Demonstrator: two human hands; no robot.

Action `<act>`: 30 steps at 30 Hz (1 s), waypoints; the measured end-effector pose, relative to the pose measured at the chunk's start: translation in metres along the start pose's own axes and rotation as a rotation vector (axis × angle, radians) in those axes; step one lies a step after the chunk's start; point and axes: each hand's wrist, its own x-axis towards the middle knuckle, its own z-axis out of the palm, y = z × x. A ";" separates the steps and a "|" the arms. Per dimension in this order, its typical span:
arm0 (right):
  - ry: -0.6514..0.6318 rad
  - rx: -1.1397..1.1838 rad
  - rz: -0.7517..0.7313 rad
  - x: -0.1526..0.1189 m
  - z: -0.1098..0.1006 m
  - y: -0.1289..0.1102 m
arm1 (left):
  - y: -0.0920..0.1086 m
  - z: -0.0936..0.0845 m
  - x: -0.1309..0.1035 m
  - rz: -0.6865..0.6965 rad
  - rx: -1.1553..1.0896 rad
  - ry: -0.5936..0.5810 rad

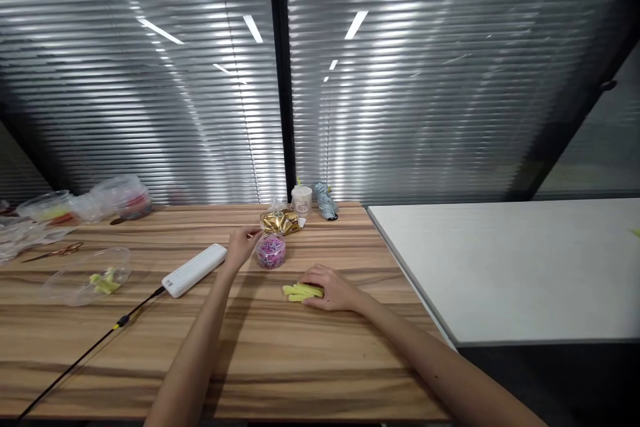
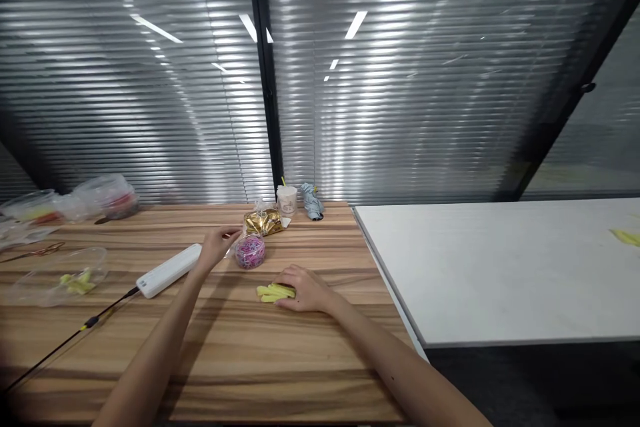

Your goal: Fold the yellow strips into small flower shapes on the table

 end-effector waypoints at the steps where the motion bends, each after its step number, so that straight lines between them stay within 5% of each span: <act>1: 0.003 0.000 0.001 0.000 0.001 0.001 | 0.001 0.004 0.001 0.031 0.029 -0.054; 6: 0.046 -0.037 0.005 0.000 0.004 0.005 | 0.002 0.017 0.011 0.088 0.171 -0.336; 11: 0.068 -0.079 0.009 0.000 0.003 0.004 | 0.002 0.028 0.021 0.032 0.271 -0.431; 20: 0.075 -0.083 0.013 0.000 0.006 0.008 | 0.007 0.028 0.020 0.043 0.433 -0.420; 30: 0.077 -0.077 0.012 0.000 0.005 0.006 | 0.023 0.016 0.003 0.062 0.261 -0.184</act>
